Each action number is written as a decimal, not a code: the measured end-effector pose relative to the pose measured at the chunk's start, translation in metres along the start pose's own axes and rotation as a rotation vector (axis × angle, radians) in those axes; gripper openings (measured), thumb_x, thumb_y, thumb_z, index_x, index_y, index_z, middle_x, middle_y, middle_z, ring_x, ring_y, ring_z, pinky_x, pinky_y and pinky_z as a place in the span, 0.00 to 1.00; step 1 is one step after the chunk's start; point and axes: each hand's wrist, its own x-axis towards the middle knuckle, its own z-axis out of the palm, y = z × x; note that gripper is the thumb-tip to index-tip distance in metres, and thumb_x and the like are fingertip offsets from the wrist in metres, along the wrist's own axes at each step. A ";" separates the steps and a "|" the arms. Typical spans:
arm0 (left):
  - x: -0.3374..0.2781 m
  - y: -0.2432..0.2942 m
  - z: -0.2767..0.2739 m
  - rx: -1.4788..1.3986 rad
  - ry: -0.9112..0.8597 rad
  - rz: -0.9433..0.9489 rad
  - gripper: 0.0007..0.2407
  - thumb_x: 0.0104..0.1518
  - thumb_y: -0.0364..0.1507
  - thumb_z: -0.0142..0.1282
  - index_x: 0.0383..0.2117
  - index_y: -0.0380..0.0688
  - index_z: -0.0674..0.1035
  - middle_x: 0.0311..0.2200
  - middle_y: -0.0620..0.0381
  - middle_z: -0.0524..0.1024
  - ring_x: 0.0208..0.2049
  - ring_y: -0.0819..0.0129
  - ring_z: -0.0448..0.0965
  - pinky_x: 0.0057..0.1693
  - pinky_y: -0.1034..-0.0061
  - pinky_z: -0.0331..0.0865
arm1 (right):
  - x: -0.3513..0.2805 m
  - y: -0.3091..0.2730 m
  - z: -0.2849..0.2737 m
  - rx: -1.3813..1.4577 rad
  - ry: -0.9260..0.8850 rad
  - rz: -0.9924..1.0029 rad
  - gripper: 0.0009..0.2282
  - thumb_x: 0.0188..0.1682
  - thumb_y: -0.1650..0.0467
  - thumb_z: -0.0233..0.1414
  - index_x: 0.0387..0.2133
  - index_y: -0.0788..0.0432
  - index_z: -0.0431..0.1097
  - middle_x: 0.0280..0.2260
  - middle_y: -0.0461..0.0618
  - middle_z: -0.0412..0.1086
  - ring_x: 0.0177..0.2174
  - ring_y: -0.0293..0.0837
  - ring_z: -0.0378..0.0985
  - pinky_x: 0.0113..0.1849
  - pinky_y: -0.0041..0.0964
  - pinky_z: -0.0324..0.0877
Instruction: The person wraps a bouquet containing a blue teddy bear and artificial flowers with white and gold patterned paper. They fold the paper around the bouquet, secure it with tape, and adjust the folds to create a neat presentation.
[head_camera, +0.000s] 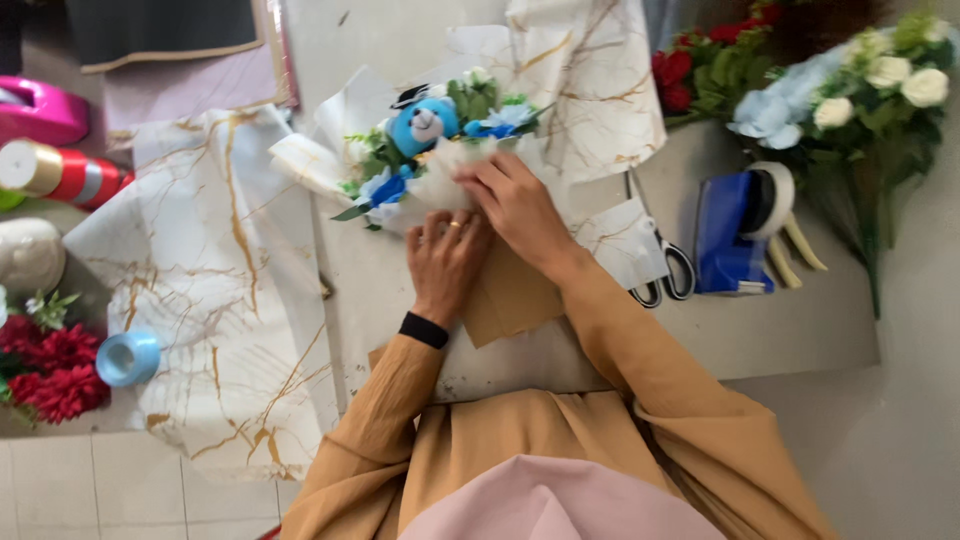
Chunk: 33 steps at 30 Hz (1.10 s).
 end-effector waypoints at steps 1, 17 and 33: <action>-0.001 0.000 0.001 -0.010 0.004 0.013 0.07 0.62 0.36 0.54 0.42 0.56 0.80 0.36 0.64 0.75 0.46 0.65 0.72 0.47 0.70 0.62 | 0.005 0.009 0.007 -0.011 0.010 0.008 0.04 0.58 0.69 0.52 0.39 0.57 0.72 0.32 0.50 0.67 0.39 0.53 0.76 0.42 0.41 0.74; -0.001 -0.013 -0.004 0.060 0.018 -0.049 0.03 0.64 0.42 0.67 0.40 0.74 0.84 0.35 0.77 0.76 0.46 0.69 0.72 0.49 0.73 0.58 | -0.203 0.023 -0.183 -0.232 0.424 0.763 0.07 0.58 0.67 0.54 0.46 0.51 0.74 0.39 0.46 0.72 0.38 0.47 0.78 0.38 0.37 0.75; -0.004 -0.008 0.010 0.025 0.052 -0.191 0.08 0.55 0.43 0.68 0.34 0.64 0.82 0.34 0.69 0.78 0.46 0.63 0.74 0.50 0.69 0.60 | -0.256 0.067 -0.149 0.583 0.830 0.915 0.11 0.59 0.70 0.54 0.36 0.66 0.60 0.56 0.56 0.53 0.55 0.53 0.61 0.48 0.69 0.74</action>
